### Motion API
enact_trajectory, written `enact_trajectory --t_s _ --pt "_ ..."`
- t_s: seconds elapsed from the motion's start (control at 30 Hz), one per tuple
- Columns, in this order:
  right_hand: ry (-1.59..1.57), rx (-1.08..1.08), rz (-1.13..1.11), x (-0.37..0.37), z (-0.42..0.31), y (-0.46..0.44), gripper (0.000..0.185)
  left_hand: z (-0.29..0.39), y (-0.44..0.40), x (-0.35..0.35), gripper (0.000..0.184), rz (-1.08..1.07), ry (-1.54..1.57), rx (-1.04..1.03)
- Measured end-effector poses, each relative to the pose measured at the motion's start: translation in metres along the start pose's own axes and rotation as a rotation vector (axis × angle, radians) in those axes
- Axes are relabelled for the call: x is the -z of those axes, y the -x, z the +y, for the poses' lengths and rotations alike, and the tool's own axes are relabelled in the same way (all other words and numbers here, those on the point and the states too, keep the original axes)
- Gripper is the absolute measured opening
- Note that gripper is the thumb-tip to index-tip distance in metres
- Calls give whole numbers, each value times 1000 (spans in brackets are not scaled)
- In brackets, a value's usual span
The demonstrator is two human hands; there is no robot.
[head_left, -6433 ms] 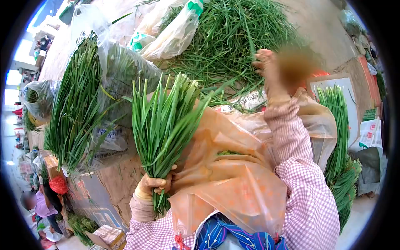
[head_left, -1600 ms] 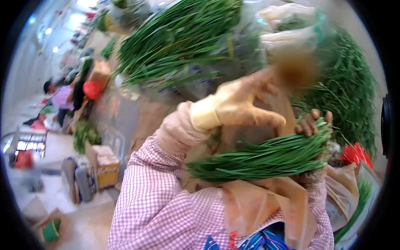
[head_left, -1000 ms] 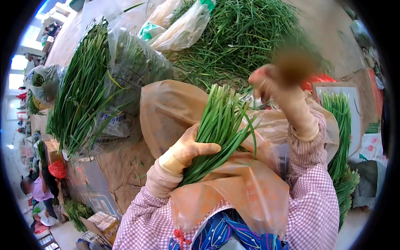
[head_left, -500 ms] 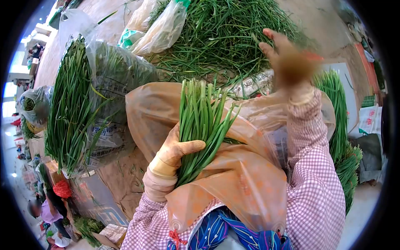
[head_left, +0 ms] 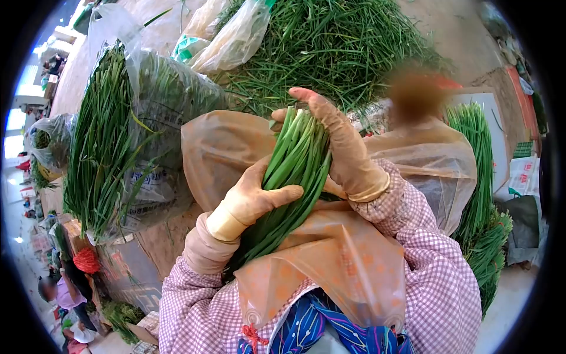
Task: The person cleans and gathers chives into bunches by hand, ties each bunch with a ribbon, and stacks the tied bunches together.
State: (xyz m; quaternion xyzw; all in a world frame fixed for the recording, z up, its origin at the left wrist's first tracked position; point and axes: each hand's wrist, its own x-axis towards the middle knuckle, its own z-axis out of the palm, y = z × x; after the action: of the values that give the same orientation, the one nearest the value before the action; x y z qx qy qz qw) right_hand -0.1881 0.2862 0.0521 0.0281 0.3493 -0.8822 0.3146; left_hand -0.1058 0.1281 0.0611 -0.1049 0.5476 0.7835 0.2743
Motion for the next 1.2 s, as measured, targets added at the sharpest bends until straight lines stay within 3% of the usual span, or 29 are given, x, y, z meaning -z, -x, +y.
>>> enact_trajectory --t_s 0.13,0.2,0.33,0.47,0.5,0.53,0.67,0.73,0.8,0.87,0.9,0.97,1.0,1.07,1.13,1.2 --pt "-87 -97 -141 15 -1 2 37 5 4 3 62 -126 72 64" --pt "-89 -110 -136 20 -3 6 36 1 4 7 64 -179 409 154" --pt "108 -118 -160 32 -19 3 41 -5 -2 1 63 -87 327 151" --pt "701 467 89 54 -55 -5 41 -12 -5 -1 59 -77 262 70" --pt "831 522 152 43 -63 6 29 -9 -4 -4 58 -44 236 55" --pt "830 518 147 39 -64 12 29 -8 -3 -7 57 -9 211 40" --pt "847 554 8 24 -60 10 19 -22 -8 -9 58 62 150 25" --pt "1333 711 -287 8 -66 -8 22 -25 -10 -10 59 80 92 -6" --pt "1774 640 -453 -5 -60 -19 36 -28 -9 -10 61 103 43 -3" --pt "2172 145 -620 -30 -59 -24 31 -38 -10 -5 64 136 -133 -44" --pt "2170 142 -626 -32 -56 -30 31 -39 -11 -4 69 143 -185 -55" --pt "1943 -62 -926 -32 -53 -44 28 -40 -11 -2 70 146 -180 -45" --pt "1944 -71 -937 -29 -50 -46 28 -40 -11 -1 71 144 -182 -36" --pt "1645 81 -794 -18 -46 -48 19 -41 -10 3 72 151 -197 -16" --pt "1484 -10 -750 -17 -48 -47 17 -41 -12 5 72 153 -217 1" --pt "1129 -225 -400 -22 -57 -41 19 -41 -13 4 72 83 -105 -95"
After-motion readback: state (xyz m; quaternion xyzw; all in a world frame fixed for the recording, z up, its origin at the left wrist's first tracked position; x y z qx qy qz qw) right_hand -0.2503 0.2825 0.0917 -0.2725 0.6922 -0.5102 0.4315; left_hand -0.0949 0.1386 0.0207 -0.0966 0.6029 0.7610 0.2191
